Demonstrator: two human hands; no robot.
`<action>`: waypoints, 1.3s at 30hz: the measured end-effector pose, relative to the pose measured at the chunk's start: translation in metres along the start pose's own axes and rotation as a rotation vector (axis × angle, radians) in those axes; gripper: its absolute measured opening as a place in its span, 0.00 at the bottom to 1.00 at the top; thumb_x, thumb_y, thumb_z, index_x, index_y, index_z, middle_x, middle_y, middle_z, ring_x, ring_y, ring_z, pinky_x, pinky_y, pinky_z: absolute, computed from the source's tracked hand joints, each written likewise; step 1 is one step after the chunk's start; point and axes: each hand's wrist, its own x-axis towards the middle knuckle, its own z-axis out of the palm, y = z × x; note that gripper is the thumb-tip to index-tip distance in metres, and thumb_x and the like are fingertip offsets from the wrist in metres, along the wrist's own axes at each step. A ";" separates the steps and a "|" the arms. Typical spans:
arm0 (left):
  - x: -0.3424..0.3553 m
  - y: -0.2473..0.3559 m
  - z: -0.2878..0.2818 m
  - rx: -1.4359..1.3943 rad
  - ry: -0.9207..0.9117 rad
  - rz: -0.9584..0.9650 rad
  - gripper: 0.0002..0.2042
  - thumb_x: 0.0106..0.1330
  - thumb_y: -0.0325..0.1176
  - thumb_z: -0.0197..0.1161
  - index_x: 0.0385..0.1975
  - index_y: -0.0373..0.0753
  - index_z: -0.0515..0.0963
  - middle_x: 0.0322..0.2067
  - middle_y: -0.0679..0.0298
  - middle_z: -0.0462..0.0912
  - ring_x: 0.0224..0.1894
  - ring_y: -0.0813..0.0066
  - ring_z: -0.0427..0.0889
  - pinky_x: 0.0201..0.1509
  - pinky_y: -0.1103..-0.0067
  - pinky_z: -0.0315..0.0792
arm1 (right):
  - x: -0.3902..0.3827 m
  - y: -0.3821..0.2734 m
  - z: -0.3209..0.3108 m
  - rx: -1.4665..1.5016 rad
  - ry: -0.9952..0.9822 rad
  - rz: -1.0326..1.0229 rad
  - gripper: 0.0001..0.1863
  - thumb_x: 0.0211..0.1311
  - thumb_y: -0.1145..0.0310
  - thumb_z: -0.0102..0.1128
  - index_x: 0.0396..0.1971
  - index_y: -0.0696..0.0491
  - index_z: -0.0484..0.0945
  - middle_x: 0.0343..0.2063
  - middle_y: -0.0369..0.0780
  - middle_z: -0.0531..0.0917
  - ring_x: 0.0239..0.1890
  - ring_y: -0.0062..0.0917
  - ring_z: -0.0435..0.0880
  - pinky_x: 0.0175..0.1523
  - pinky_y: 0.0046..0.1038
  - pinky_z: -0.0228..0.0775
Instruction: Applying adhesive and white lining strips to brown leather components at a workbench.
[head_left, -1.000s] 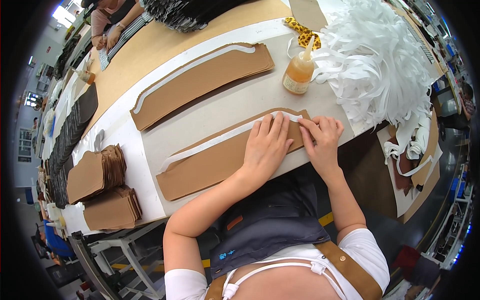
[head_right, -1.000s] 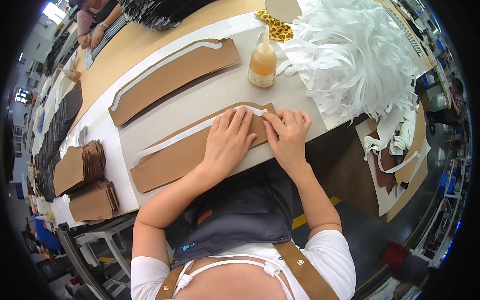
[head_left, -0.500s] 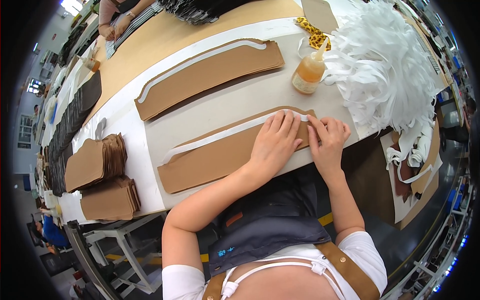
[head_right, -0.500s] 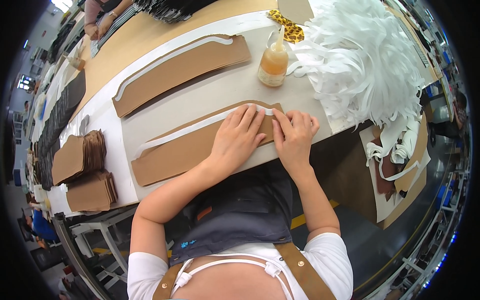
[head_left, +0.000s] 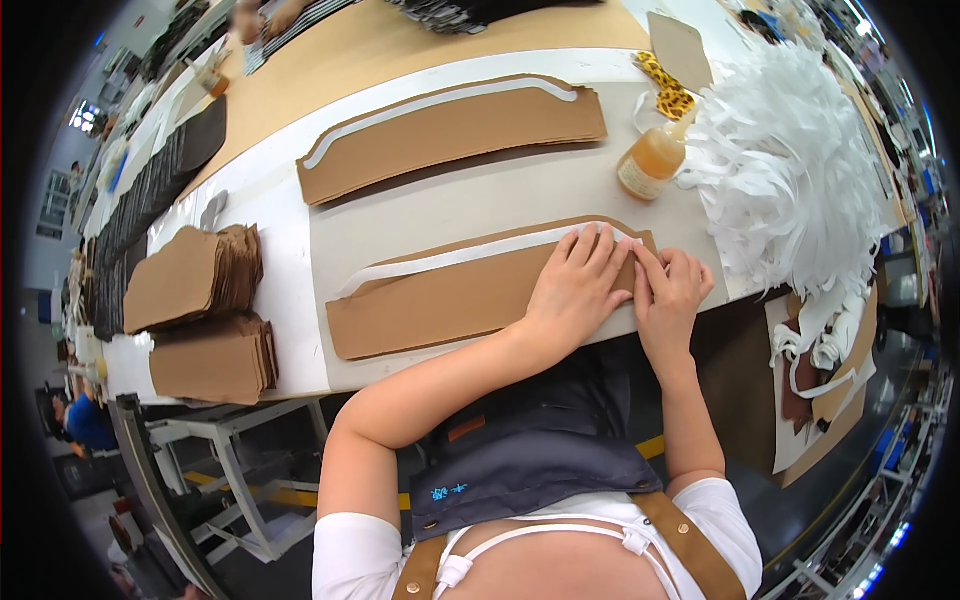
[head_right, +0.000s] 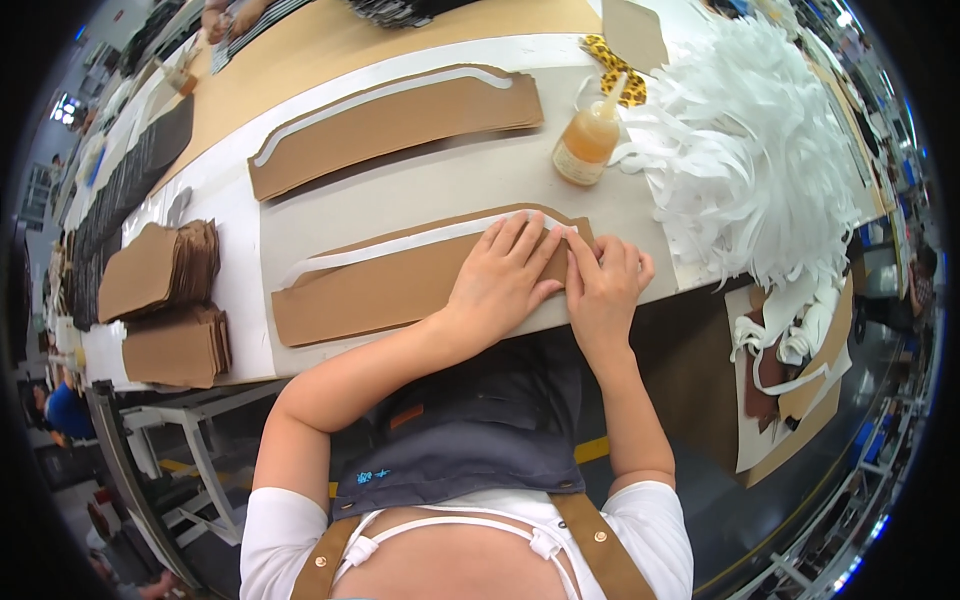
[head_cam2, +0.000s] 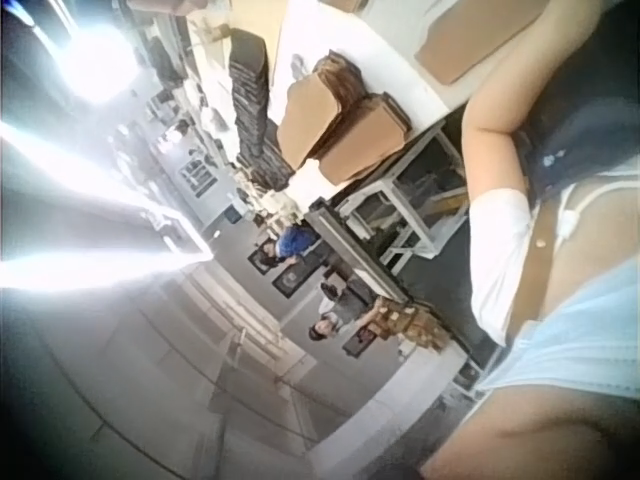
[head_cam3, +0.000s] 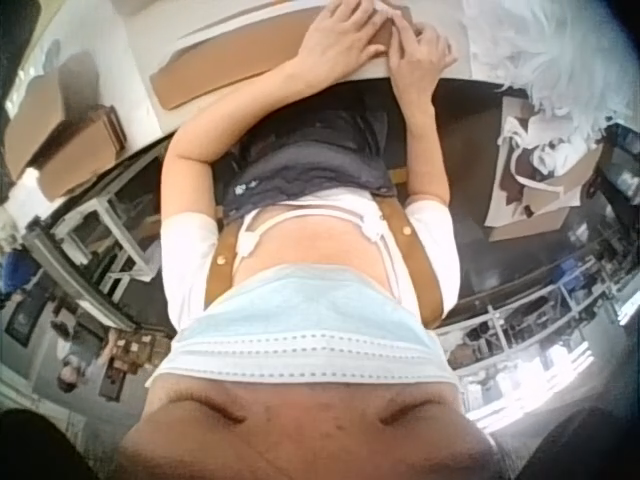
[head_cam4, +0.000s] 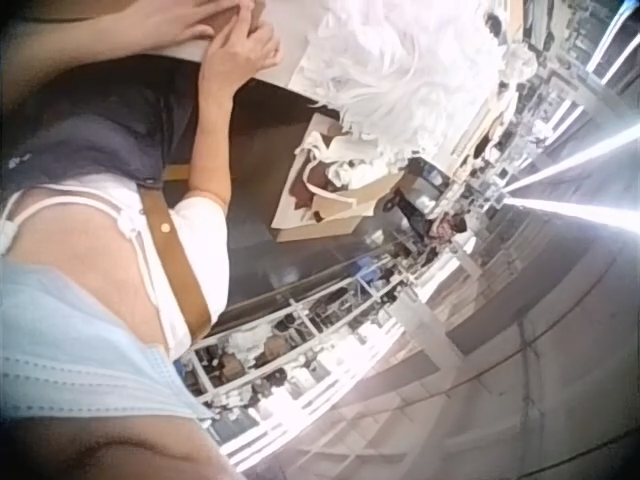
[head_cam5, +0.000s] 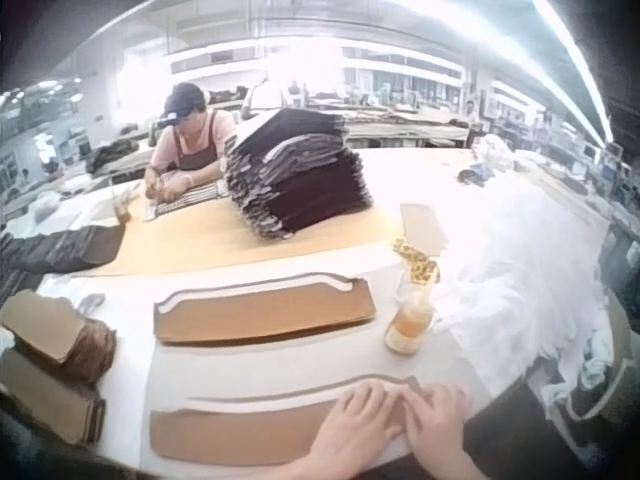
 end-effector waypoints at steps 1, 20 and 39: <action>-0.003 -0.001 -0.001 -0.053 -0.023 -0.016 0.37 0.71 0.54 0.63 0.72 0.35 0.69 0.70 0.49 0.69 0.75 0.52 0.64 0.80 0.60 0.57 | 0.000 0.000 0.000 0.008 -0.003 -0.020 0.17 0.66 0.71 0.68 0.54 0.47 0.87 0.38 0.36 0.75 0.45 0.29 0.75 0.63 0.41 0.57; -0.154 -0.121 -0.147 0.313 0.169 -0.634 0.19 0.64 0.38 0.75 0.53 0.43 0.82 0.57 0.58 0.74 0.65 0.52 0.66 0.70 0.56 0.58 | 0.027 -0.037 -0.001 0.351 -0.042 0.007 0.19 0.66 0.76 0.66 0.57 0.55 0.82 0.50 0.44 0.79 0.55 0.39 0.77 0.63 0.39 0.67; -0.172 -0.131 -0.133 -0.178 0.269 -0.905 0.21 0.72 0.32 0.67 0.63 0.40 0.77 0.27 0.62 0.81 0.25 0.68 0.81 0.33 0.72 0.75 | 0.056 -0.149 0.036 0.626 -0.532 -0.599 0.24 0.65 0.75 0.67 0.60 0.63 0.77 0.64 0.49 0.77 0.68 0.44 0.75 0.71 0.41 0.71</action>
